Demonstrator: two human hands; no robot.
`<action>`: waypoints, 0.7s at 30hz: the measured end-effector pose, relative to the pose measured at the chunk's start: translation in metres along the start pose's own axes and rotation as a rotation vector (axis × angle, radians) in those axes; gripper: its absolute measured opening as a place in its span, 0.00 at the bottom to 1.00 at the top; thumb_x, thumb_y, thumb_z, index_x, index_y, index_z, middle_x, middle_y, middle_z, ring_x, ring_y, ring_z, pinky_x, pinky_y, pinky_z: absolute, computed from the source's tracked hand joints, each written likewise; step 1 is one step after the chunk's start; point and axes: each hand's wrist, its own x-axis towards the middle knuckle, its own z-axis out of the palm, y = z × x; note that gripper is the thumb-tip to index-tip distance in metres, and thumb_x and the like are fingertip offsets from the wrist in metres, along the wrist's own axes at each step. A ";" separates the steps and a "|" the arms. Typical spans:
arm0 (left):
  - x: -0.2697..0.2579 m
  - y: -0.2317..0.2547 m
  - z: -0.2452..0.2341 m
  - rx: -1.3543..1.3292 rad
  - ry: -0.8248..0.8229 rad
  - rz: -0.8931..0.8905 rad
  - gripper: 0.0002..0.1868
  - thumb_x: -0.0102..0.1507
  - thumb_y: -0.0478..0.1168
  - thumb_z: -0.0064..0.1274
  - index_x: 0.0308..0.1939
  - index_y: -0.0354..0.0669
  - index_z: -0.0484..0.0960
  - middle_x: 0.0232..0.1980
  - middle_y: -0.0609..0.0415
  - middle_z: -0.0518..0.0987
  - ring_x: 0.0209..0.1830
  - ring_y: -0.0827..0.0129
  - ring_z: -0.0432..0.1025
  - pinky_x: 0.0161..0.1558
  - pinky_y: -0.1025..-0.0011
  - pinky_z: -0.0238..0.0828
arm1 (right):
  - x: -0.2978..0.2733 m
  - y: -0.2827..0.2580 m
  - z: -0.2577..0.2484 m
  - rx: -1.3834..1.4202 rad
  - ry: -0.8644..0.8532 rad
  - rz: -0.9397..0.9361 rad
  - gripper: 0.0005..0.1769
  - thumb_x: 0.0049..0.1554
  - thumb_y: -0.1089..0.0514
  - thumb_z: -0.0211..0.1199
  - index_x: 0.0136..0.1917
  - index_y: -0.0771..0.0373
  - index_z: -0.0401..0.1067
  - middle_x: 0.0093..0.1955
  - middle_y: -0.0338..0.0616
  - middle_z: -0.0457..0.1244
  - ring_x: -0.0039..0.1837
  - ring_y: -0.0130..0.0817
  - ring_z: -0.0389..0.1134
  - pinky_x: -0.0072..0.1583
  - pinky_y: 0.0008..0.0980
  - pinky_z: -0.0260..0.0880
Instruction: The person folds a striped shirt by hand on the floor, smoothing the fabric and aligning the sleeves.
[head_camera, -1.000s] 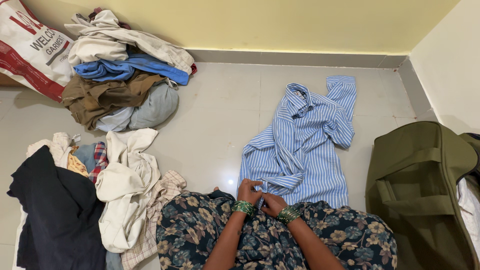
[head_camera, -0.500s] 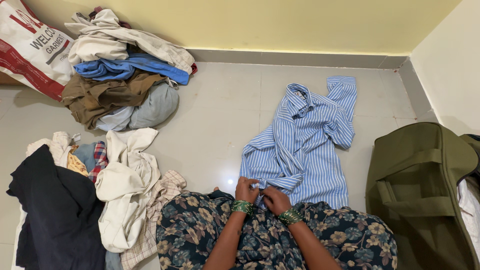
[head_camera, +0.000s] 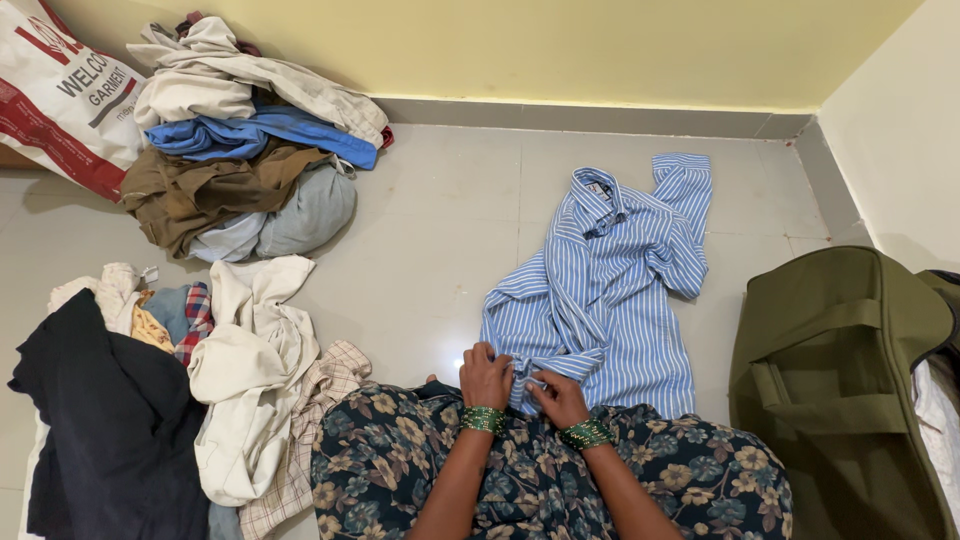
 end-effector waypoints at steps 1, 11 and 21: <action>0.001 0.001 -0.002 0.006 0.077 0.081 0.09 0.50 0.39 0.66 0.34 0.49 0.88 0.50 0.48 0.76 0.54 0.53 0.70 0.43 0.57 0.71 | 0.000 0.002 0.000 0.001 -0.001 0.056 0.14 0.55 0.60 0.68 0.56 0.59 0.80 0.31 0.40 0.67 0.29 0.21 0.57 0.34 0.28 0.56; 0.003 -0.021 0.017 -0.263 0.023 -0.077 0.07 0.59 0.43 0.60 0.39 0.48 0.87 0.44 0.53 0.83 0.46 0.55 0.76 0.45 0.57 0.72 | 0.003 0.022 0.001 0.242 -0.050 -0.059 0.18 0.54 0.68 0.64 0.58 0.61 0.77 0.46 0.32 0.68 0.36 0.17 0.60 0.41 0.21 0.64; 0.001 -0.019 0.017 -0.337 0.000 -0.160 0.09 0.61 0.43 0.56 0.44 0.50 0.86 0.44 0.51 0.85 0.45 0.54 0.78 0.44 0.57 0.75 | 0.003 0.017 0.000 0.171 -0.114 0.050 0.11 0.56 0.68 0.63 0.53 0.64 0.79 0.45 0.38 0.65 0.39 0.23 0.68 0.42 0.24 0.71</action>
